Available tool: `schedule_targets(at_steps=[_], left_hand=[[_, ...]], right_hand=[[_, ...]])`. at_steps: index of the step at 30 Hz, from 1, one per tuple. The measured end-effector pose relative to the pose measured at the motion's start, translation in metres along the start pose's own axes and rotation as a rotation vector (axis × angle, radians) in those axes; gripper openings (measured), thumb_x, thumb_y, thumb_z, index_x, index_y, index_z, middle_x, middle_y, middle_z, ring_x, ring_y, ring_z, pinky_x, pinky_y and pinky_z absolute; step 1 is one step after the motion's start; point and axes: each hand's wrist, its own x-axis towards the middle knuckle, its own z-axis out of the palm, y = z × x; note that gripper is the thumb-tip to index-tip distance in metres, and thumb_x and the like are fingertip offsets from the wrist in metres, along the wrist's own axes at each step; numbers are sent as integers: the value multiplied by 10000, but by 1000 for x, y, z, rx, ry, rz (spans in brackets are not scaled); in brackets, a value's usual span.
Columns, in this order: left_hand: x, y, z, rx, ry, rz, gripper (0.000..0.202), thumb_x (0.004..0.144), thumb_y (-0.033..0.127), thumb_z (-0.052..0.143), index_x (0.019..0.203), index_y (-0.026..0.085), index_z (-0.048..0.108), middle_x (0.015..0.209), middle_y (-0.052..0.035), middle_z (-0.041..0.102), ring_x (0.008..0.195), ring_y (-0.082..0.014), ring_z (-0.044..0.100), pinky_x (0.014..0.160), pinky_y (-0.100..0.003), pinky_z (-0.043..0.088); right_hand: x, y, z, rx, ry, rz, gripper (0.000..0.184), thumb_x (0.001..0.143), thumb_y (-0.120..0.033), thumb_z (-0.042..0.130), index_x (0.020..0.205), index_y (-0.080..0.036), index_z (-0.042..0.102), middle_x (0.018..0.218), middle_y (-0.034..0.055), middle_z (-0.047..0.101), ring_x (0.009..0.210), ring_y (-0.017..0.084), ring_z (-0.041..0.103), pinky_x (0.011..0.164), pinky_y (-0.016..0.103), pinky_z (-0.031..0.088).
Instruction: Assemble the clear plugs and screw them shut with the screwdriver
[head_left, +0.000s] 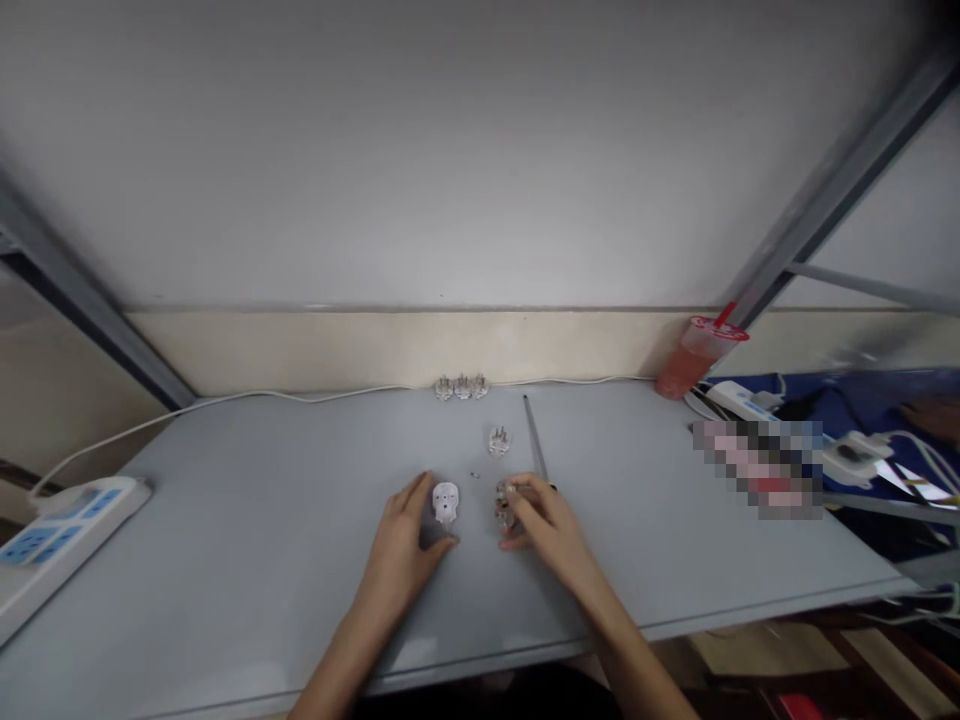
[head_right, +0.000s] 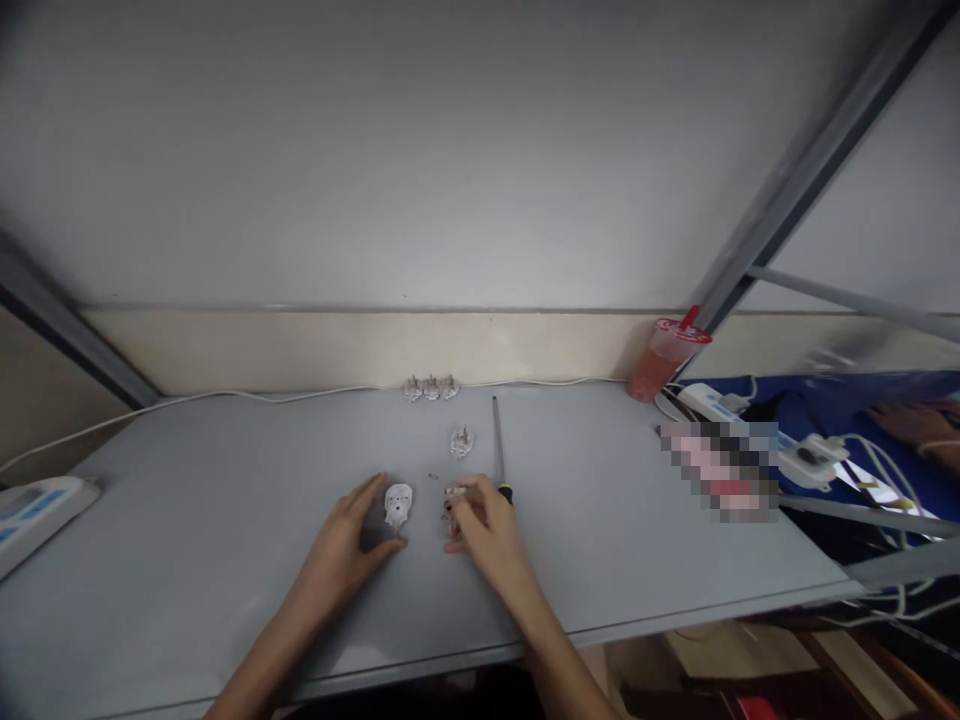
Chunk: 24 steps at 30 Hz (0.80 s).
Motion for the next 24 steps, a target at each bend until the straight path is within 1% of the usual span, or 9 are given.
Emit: schedule_targets(at_steps=[4, 7, 9, 12, 16, 18, 20, 22, 24], left_hand=[[-18, 22, -1, -177, 47, 63, 604, 723, 246, 730, 1291, 284, 528, 1280, -82, 602, 1041, -261, 633, 843, -412, 554], [-32, 44, 7, -334, -35, 110, 655, 682, 211, 751, 1294, 290, 531, 1234, -77, 634, 988, -246, 654, 782, -372, 580], [-37, 51, 13, -391, -36, 73, 551, 701, 172, 709, 1228, 277, 587, 1208, -76, 650, 1032, -256, 644, 799, -381, 580], [-39, 49, 21, -436, -32, 14, 465, 697, 134, 675, 1144, 256, 631, 1141, -72, 678, 990, -246, 658, 814, -389, 578], [-39, 41, 24, -408, -16, 11, 449, 678, 141, 691, 1113, 245, 644, 1106, -67, 689, 985, -250, 659, 858, -412, 564], [-39, 40, 23, -402, 4, -3, 445, 691, 148, 681, 1122, 250, 644, 1118, -66, 683, 995, -249, 657, 833, -396, 577], [-39, 40, 22, -419, 7, -25, 452, 689, 139, 668, 1125, 257, 646, 1123, -60, 676, 954, -231, 667, 765, -350, 598], [-38, 40, 22, -448, 6, -44, 462, 679, 126, 659, 1122, 255, 649, 1119, -54, 670, 881, -202, 679, 709, -308, 605], [-38, 40, 24, -464, 12, -51, 471, 678, 127, 656, 1133, 250, 647, 1123, -53, 663, 818, -177, 680, 691, -289, 606]], right_hand=[[-10, -3, 2, 188, -127, 90, 445, 764, -546, 545, 999, -169, 523, 829, 50, 609, 660, 133, 600, 567, 278, 547], [-15, 5, 13, 266, -197, 117, 388, 802, -465, 505, 1054, -170, 510, 898, 75, 644, 772, 158, 649, 619, 250, 517], [-17, 13, 19, 278, -221, 112, 361, 821, -397, 474, 1104, -174, 490, 946, 79, 661, 829, 161, 662, 703, 265, 519], [-17, 21, 19, 235, -245, 105, 381, 839, -331, 448, 1195, -195, 464, 976, 65, 674, 881, 170, 668, 823, 314, 516], [-27, 19, 9, 98, -217, 98, 460, 890, -388, 446, 1328, -249, 422, 1064, 44, 646, 973, 165, 637, 885, 333, 507], [-33, 15, 4, -67, -136, -3, 483, 910, -391, 431, 1372, -265, 375, 1024, 29, 639, 895, 146, 627, 839, 313, 519], [-37, 14, -1, -380, 52, -234, 437, 923, -333, 399, 1350, -244, 390, 974, 33, 635, 806, 135, 615, 759, 287, 532], [-35, 17, -5, -697, 273, -456, 385, 902, -279, 413, 1277, -199, 454, 1033, 74, 620, 873, 160, 606, 769, 305, 536], [-29, 21, -10, -874, 415, -530, 401, 847, -272, 503, 1231, -157, 499, 1103, 130, 588, 989, 236, 563, 852, 410, 517]])
